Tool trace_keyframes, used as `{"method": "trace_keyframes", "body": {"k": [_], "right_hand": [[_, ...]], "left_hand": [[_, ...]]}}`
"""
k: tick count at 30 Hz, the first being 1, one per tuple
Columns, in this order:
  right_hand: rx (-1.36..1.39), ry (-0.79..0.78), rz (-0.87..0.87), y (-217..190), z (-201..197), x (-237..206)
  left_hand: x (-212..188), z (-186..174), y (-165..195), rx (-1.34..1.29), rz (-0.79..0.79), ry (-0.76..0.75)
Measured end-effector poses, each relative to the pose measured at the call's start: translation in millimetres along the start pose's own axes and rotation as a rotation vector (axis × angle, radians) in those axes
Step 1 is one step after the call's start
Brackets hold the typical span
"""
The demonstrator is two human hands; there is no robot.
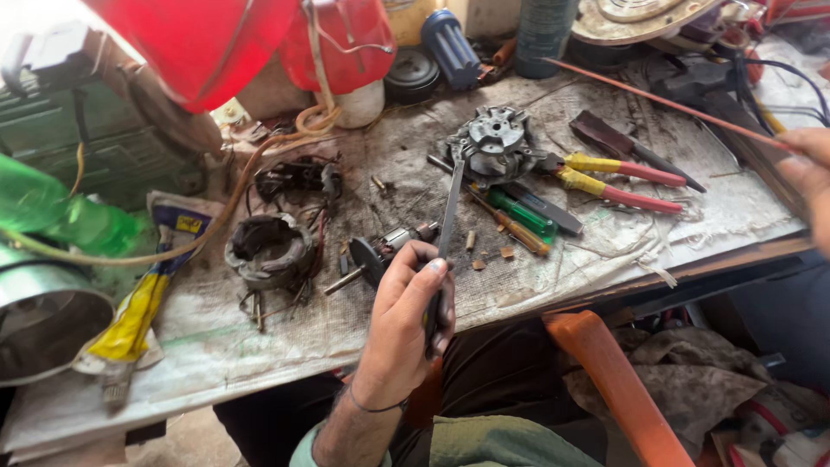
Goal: The person holds a small cylindrical metal part on a workbench and uses a metal file to smooth its surface. They repeatedly stroke the file along the part, rotating it to work different areas. The person then uses a wire brush to clean the filed surface before continuing to file.
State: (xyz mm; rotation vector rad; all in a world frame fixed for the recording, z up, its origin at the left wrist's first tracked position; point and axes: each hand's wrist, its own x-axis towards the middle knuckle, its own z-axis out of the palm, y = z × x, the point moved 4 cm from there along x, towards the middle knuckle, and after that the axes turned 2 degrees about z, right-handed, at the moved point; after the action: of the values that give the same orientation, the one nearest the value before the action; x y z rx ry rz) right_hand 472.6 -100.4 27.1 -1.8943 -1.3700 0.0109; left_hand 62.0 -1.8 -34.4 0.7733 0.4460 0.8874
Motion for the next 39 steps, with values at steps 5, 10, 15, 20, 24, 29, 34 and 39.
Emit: {"method": "trace_keyframes", "body": {"k": [5, 10, 15, 20, 24, 29, 34, 39], "right_hand": [[-0.333, 0.004, -0.097, -116, 43, -52], [0.104, -0.125, -0.290, -186, 109, -49], [0.049, -0.209, -0.514, -215, 125, -60], [0.059, -0.330, -0.416, -228, 127, -63], [0.089, -0.420, -0.336, -225, 132, -60], [0.108, -0.464, -0.290, -215, 139, -55], [0.136, -0.399, -0.259, -207, 138, -52], [0.234, -0.400, -0.293, -198, 134, -49]], "left_hand": [[4, 4, -4, -0.027, 0.001, 0.046], [5, 5, -9, -0.065, -0.031, 0.062], [3, 4, -13, -0.093, -0.047, 0.054], [2, 7, -18, -0.038, -0.043, 0.085], [-1, 9, -18, 0.048, 0.008, 0.071], [0, 10, -21, 0.048, 0.011, 0.060], [-2, 12, -23, 0.082, 0.014, 0.054], [-1, 14, -20, 0.080, 0.024, 0.040]]}}
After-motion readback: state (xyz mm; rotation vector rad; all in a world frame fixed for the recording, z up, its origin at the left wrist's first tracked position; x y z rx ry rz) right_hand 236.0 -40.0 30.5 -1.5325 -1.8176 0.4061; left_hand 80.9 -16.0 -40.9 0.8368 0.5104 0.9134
